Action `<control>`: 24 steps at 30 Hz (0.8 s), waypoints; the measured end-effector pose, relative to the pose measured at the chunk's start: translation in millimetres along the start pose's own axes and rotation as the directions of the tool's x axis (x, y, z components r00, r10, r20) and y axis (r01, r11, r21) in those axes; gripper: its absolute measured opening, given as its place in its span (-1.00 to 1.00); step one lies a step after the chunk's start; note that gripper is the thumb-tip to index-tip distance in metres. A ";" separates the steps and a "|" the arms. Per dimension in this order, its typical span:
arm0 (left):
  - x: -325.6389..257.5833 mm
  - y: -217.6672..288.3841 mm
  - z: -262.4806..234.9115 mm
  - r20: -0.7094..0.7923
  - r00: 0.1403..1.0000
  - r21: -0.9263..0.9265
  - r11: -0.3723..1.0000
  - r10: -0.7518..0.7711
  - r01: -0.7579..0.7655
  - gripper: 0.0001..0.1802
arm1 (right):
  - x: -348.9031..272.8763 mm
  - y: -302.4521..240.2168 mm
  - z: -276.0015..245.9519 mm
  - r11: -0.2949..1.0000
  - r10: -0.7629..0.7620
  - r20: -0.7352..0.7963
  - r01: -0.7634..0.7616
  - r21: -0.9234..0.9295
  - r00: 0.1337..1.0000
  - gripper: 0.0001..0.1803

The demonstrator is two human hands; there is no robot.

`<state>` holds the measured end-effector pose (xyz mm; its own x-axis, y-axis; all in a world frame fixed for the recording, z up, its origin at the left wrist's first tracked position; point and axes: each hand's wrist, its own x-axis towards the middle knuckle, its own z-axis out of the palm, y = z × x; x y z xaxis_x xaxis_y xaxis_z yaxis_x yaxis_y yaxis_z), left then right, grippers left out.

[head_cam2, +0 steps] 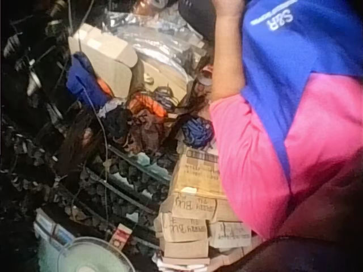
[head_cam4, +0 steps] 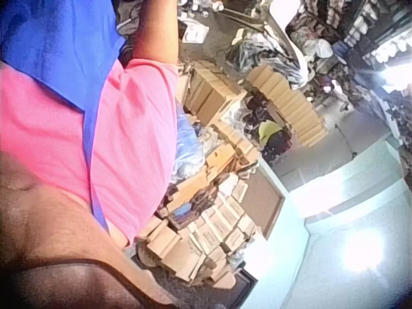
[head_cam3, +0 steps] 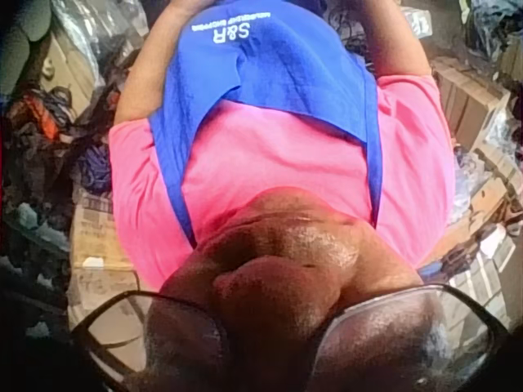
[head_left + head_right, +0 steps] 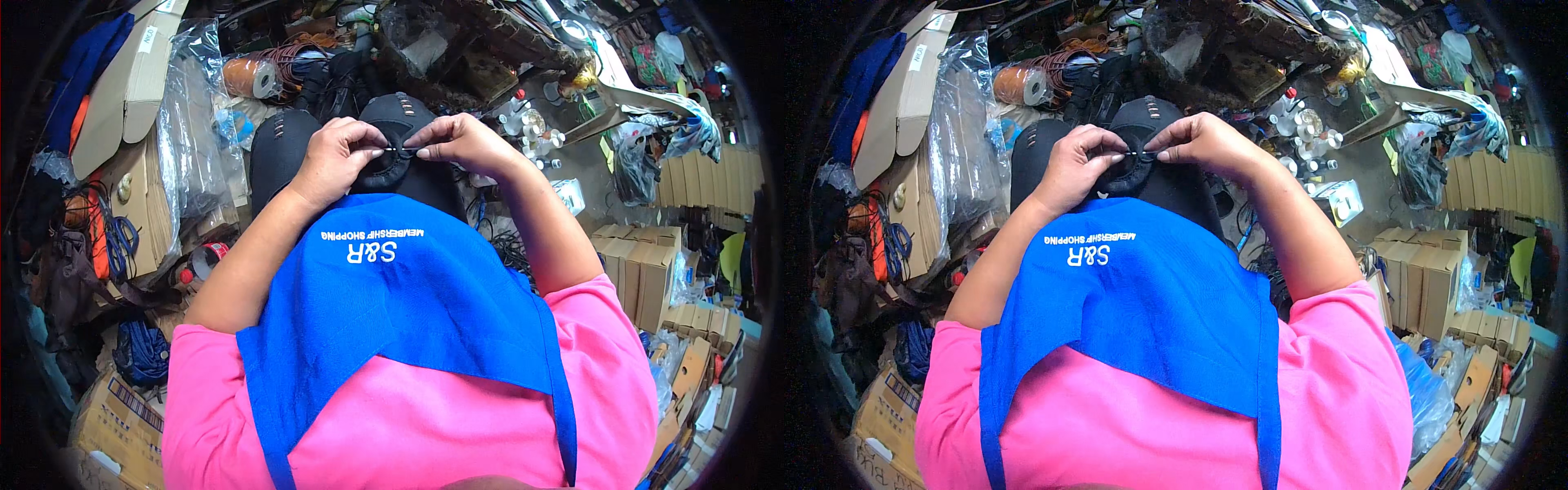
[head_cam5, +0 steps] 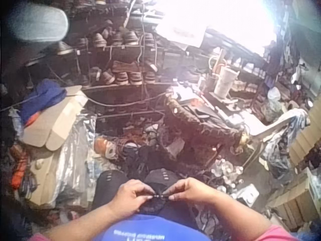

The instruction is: Threading laces or cords through the eyelets of a black shoe upper part.

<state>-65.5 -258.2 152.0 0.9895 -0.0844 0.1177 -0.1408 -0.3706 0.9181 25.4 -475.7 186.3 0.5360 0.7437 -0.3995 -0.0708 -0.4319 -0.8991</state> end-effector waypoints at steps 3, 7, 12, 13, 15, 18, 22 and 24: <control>-1.4 5.2 -2.8 -0.046 0.985 0.174 0.973 0.164 -0.154 -0.82 | -4.5 -9.3 3.3 0.984 -0.024 -0.022 0.020 -0.179 0.999 -0.70; -8.0 11.0 0.5 -0.077 0.992 0.160 0.984 0.096 -0.083 -0.83 | -12.1 -15.9 15.4 0.983 -0.023 -0.093 0.006 -0.181 0.995 -0.68; -6.1 -2.6 8.3 -0.054 0.995 -0.003 0.997 -0.079 0.079 -0.81 | -7.9 -5.9 11.7 0.997 0.061 -0.087 -0.065 -0.042 0.994 -0.68; -4.8 -7.3 9.5 -0.017 0.993 -0.084 0.990 -0.116 0.114 -0.81 | -5.7 -0.8 10.7 0.999 0.034 -0.075 -0.033 0.018 0.997 -0.69; -2.3 -11.5 11.5 0.023 0.988 -0.163 0.975 -0.150 0.151 -0.81 | -1.3 2.9 11.8 0.998 0.034 -0.077 -0.029 0.061 0.996 -0.71; 1.2 -9.6 17.3 0.037 0.981 -0.282 0.940 -0.190 0.193 -0.81 | 5.2 9.2 13.2 0.993 0.016 -0.080 -0.007 0.118 0.997 -0.76; 5.1 -6.2 16.1 0.024 0.985 -0.208 0.962 -0.174 0.175 -0.84 | 9.9 4.1 11.6 1.000 0.014 -0.081 -0.013 0.016 0.997 -0.85; 6.5 -4.8 12.5 0.005 0.993 -0.109 0.987 -0.116 0.116 -0.85 | 11.8 1.3 10.4 1.000 0.013 -0.087 -0.014 -0.016 0.996 -0.86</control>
<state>-58.8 -268.5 143.6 0.9989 -0.0455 0.0089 -0.0211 -0.2746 0.9613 22.8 -462.1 178.6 0.6061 0.6910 -0.3940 -0.0650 -0.4506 -0.8903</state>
